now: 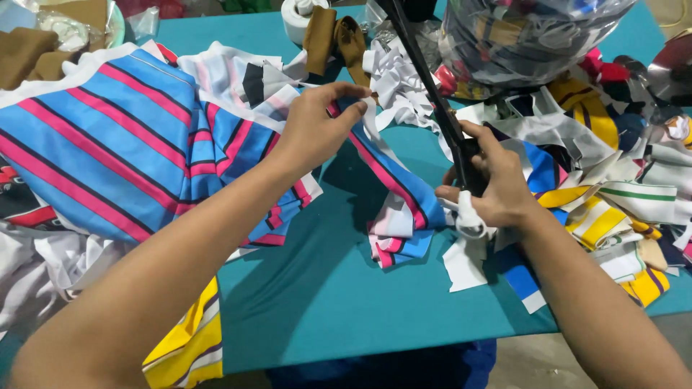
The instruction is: Cutting and sorting colorful fabric scraps on a work table using scissors
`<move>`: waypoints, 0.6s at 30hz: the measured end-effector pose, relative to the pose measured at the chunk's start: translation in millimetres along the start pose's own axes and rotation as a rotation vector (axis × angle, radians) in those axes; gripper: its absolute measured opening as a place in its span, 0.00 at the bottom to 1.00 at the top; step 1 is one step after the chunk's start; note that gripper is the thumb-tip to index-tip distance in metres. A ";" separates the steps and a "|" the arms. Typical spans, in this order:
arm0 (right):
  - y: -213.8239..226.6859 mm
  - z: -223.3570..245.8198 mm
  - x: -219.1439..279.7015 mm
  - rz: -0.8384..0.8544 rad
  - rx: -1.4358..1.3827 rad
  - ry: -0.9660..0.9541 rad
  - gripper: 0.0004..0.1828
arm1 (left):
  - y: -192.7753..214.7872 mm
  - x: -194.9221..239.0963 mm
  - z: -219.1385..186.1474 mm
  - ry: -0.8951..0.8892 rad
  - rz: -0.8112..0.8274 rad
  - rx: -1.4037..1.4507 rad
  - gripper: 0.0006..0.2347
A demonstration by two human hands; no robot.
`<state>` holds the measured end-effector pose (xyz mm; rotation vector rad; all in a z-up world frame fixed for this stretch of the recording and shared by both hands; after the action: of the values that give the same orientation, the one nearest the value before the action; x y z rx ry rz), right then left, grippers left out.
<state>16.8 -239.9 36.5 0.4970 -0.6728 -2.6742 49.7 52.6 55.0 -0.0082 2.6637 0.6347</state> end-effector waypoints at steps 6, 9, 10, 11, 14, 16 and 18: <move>18.2 -4.5 -1.4 0.509 -0.592 -0.209 0.45 | -10.1 8.5 20.4 -0.063 -0.051 0.173 0.15; 31.5 3.1 4.1 0.765 -0.768 -0.265 0.45 | -8.3 14.2 45.8 0.024 0.003 0.211 0.16; 31.9 -1.6 6.2 0.759 -0.769 -0.266 0.45 | -4.6 14.5 45.8 0.022 0.008 0.213 0.16; 32.4 -4.1 8.6 0.822 -0.904 -0.198 0.38 | -0.4 14.4 45.7 -0.001 -0.037 0.288 0.16; 32.0 -3.9 20.0 0.775 -1.076 -0.233 0.33 | 3.9 13.0 47.3 0.012 -0.124 0.425 0.18; 30.9 -13.8 20.9 0.672 -1.110 -0.337 0.33 | 5.9 12.5 51.6 0.051 -0.173 0.482 0.19; 30.2 -31.1 17.3 0.930 -1.212 -0.362 0.39 | 7.7 11.5 56.4 0.040 -0.219 0.528 0.18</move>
<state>21.4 -283.9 21.7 -0.5189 0.5757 -1.7660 59.8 85.0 7.9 -0.1624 2.7327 -0.1452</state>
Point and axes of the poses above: each hand's wrist, its own x-axis away from the middle knuckle, its own y-axis out of the back of the hand, z = x × y, the point moved 2 cm from there along -x, towards the middle knuckle, and after that the axes turned 4 degrees about -y, right-handed, at the moved point
